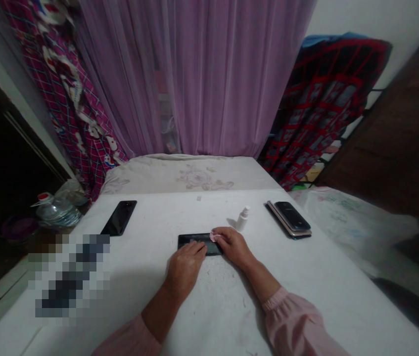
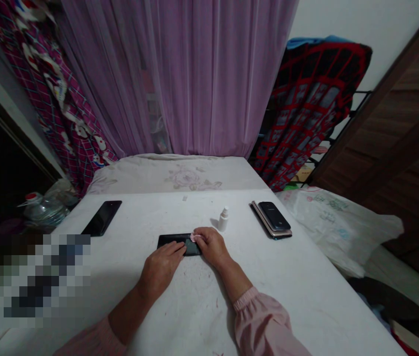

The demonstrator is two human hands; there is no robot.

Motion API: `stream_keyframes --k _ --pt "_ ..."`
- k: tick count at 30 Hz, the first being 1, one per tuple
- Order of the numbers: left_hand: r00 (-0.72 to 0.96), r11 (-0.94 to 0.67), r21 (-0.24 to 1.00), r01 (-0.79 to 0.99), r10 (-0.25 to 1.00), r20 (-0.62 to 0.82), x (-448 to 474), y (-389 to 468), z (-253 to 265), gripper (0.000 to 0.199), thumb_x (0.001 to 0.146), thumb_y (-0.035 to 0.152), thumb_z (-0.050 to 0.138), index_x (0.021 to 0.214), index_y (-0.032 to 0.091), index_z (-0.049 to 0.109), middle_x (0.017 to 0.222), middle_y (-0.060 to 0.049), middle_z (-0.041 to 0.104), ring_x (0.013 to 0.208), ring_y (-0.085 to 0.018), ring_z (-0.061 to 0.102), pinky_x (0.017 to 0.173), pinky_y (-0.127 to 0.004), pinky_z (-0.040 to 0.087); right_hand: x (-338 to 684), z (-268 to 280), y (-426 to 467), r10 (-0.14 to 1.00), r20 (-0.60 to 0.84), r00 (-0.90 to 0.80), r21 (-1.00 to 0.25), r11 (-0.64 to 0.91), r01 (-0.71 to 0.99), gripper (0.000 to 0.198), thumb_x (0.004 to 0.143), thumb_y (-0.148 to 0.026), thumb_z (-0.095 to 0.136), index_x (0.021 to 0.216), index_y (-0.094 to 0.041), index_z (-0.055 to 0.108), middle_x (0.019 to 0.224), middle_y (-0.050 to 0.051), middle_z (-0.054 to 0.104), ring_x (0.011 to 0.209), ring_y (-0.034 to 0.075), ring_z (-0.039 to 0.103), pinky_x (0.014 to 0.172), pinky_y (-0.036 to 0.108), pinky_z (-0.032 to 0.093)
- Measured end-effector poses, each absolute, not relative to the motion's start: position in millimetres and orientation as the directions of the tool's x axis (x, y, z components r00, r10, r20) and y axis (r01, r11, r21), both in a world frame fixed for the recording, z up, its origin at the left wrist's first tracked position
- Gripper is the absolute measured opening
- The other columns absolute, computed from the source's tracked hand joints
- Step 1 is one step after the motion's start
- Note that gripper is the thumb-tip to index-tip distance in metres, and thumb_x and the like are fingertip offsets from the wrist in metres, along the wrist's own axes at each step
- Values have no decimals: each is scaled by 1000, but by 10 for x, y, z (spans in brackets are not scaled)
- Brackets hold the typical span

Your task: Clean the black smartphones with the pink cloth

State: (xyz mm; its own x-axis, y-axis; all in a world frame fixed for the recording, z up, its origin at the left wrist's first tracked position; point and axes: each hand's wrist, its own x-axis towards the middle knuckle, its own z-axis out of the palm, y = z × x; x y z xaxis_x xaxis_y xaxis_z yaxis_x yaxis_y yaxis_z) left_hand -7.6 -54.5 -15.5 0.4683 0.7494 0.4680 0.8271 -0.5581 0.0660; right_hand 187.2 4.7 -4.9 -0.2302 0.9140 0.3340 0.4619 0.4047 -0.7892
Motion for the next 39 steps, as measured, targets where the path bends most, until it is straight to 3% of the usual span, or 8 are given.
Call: stream_keyframes --k 5,8,18,21,27,34,39 --pt "460 -557 99 825 762 455 -76 -543 -146 29 93 15 47 115 22 65 115 -6 69 108 -23 64 93 -39 53 1973 26 -35 846 348 -405 -785 499 368 14 81 -24 58 76 -23 71 96 7 72 107 23 61 90 37 45" --pt "462 -563 103 820 757 462 -72 -543 -138 29 93 14 48 114 22 66 115 -6 70 107 -24 64 92 -39 54 1979 31 -59 839 354 -413 -779 510 366 15 82 -24 57 76 -23 71 99 8 72 110 24 60 92 37 44" --pt "464 -557 76 827 752 469 -66 -551 -136 26 94 16 48 112 20 66 114 -7 70 106 -24 65 92 -40 53 1740 -31 76 907 338 -249 -671 418 612 19 85 -25 51 81 -22 70 83 5 72 81 20 61 77 32 43" --pt "460 -548 59 834 751 474 -66 -548 -142 26 95 17 48 113 21 66 114 -5 70 106 -23 65 92 -38 53 1794 -8 44 892 344 -292 -692 451 564 20 85 -25 50 81 -22 69 87 5 72 85 21 61 81 34 43" --pt "459 -556 87 826 755 468 -64 -545 -135 26 94 16 49 112 19 67 114 -7 70 105 -24 64 90 -38 53 1975 29 -14 799 352 -487 -742 556 374 18 85 -26 53 78 -22 68 92 7 72 110 24 59 91 36 42" --pt "457 -558 66 827 737 498 -57 -549 -122 24 93 15 51 110 19 67 111 -6 71 103 -23 66 90 -36 54 1811 -40 104 869 330 -370 -638 494 591 17 87 -22 50 83 -20 65 88 5 70 85 20 60 81 34 42" --pt "442 -553 94 828 746 497 -57 -540 -144 24 93 16 52 112 20 67 112 -6 71 104 -23 66 90 -38 55 1726 -66 140 904 323 -281 -614 426 664 18 89 -22 49 83 -21 66 85 4 70 84 20 59 78 33 42"
